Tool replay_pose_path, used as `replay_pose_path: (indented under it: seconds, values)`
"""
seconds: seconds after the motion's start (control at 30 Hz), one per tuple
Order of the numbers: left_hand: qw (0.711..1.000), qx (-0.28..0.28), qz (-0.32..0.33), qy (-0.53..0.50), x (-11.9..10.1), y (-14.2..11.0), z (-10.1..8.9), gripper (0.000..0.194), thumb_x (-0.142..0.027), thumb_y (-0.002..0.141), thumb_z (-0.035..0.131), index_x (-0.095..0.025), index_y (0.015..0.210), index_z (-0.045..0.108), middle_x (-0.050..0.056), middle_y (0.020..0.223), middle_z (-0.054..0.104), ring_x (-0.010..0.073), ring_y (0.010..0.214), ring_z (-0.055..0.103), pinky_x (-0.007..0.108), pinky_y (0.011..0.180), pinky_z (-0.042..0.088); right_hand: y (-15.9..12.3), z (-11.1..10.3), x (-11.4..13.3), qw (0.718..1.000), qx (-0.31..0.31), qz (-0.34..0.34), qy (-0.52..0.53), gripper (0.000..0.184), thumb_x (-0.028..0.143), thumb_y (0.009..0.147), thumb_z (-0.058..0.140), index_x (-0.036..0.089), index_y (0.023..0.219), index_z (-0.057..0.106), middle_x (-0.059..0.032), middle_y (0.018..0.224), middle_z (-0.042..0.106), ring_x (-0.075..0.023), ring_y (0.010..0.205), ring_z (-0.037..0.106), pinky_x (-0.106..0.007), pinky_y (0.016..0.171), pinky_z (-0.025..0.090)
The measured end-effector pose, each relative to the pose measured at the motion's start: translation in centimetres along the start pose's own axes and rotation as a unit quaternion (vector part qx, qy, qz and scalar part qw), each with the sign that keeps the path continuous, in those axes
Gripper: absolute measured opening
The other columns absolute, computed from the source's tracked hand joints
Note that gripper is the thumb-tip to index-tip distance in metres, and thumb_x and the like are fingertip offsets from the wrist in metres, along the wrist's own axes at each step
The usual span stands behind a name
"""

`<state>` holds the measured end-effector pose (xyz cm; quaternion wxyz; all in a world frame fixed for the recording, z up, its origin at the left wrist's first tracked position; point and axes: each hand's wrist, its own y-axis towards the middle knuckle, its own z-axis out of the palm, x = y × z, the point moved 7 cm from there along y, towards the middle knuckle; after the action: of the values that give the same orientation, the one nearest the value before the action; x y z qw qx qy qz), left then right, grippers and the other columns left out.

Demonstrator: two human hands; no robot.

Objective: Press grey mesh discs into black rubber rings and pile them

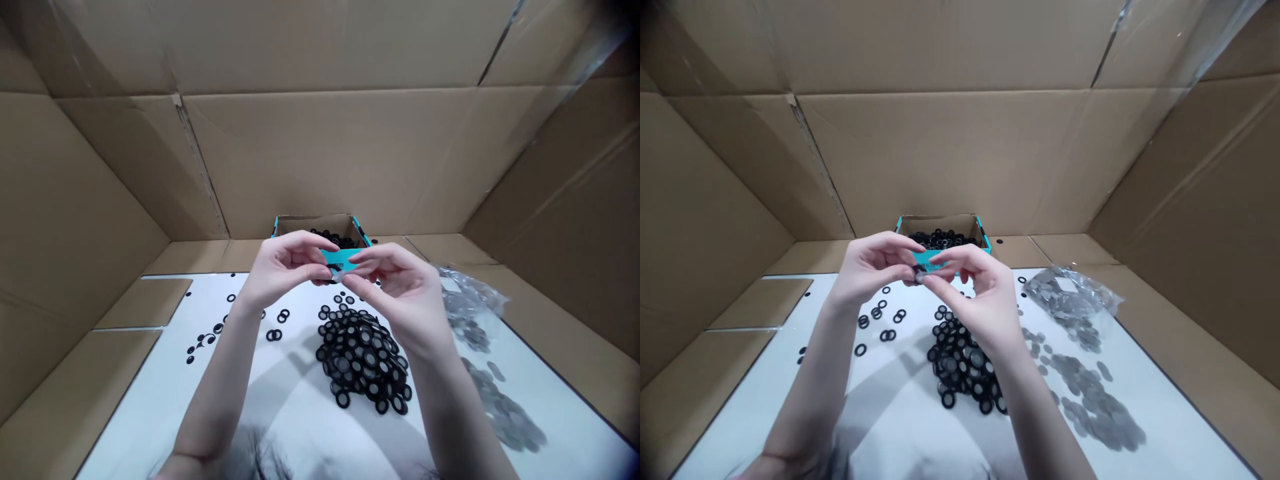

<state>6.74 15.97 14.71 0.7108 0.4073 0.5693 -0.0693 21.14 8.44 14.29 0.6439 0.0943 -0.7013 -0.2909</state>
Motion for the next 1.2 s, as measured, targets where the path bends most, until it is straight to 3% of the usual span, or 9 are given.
replay_pose_path:
  seconds: [0.27, 0.5, 0.67, 0.77, 0.9, 1.2]
  values:
    - [0.999, 0.018, 0.047, 0.011, -1.2, -0.5, 0.5, 0.028, -0.006, 0.077, 0.082, -0.020, 0.101, 0.077, -0.002, 0.078, 0.076, 0.0080, 0.070, 0.075, 0.012, 0.068, 0.063, -0.8, 0.0, 0.9, 0.995, -0.065, -0.049, -0.059, 0.018, 0.014, 0.078, 0.080, 0.026, 0.088, 0.072, 0.0036, 0.077, 0.074, -0.0143, 0.072, 0.066, -0.031, 0.069, 0.048]
    - [0.990, 0.003, 0.081, 0.112, -2.5, -0.9, 0.8, 0.024, -0.010, 0.083, 0.078, -0.019, 0.105, 0.074, 0.000, 0.082, 0.075, 0.0096, 0.073, 0.074, 0.015, 0.070, 0.063, -0.6, 0.4, 0.9, 0.993, -0.029, -0.052, -0.102, 0.019, 0.016, 0.082, 0.076, 0.028, 0.095, 0.068, 0.0036, 0.081, 0.074, -0.0154, 0.074, 0.069, -0.031, 0.066, 0.046]
    - [0.978, 0.037, 0.099, 0.179, -2.7, -0.9, 1.3, 0.022, -0.012, 0.089, 0.071, -0.018, 0.110, 0.071, 0.004, 0.094, 0.074, 0.0116, 0.082, 0.073, 0.019, 0.078, 0.063, -0.7, 0.3, 0.9, 0.989, -0.006, -0.056, -0.136, 0.025, 0.013, 0.080, 0.075, 0.028, 0.097, 0.066, 0.0048, 0.081, 0.074, -0.0161, 0.073, 0.072, -0.032, 0.068, 0.048]
    - [0.975, 0.043, 0.090, 0.196, -2.4, -0.9, 1.4, 0.023, -0.011, 0.091, 0.067, -0.019, 0.113, 0.068, 0.002, 0.089, 0.072, 0.0108, 0.080, 0.071, 0.020, 0.076, 0.062, -0.6, 0.3, 0.5, 0.991, 0.009, -0.039, -0.127, 0.028, 0.013, 0.080, 0.075, 0.029, 0.100, 0.064, 0.0055, 0.083, 0.075, -0.0168, 0.077, 0.073, -0.033, 0.070, 0.049]
    - [0.974, 0.006, 0.087, 0.208, -2.4, -0.9, 1.1, 0.023, -0.011, 0.093, 0.064, -0.020, 0.114, 0.064, 0.000, 0.087, 0.071, 0.0097, 0.079, 0.071, 0.019, 0.076, 0.060, -0.2, 0.6, 0.3, 0.992, 0.027, -0.039, -0.119, 0.033, 0.016, 0.078, 0.078, 0.030, 0.103, 0.062, 0.0041, 0.091, 0.077, -0.0187, 0.083, 0.073, -0.034, 0.070, 0.049]
    - [0.971, -0.005, 0.106, 0.214, -2.8, -1.0, 1.4, 0.021, -0.011, 0.094, 0.063, -0.022, 0.112, 0.062, -0.001, 0.088, 0.070, 0.0095, 0.081, 0.070, 0.019, 0.077, 0.061, 0.2, 0.3, 0.7, 0.992, 0.018, -0.051, -0.113, 0.030, 0.014, 0.080, 0.073, 0.029, 0.101, 0.058, 0.0035, 0.078, 0.073, -0.0197, 0.076, 0.069, -0.037, 0.067, 0.047]
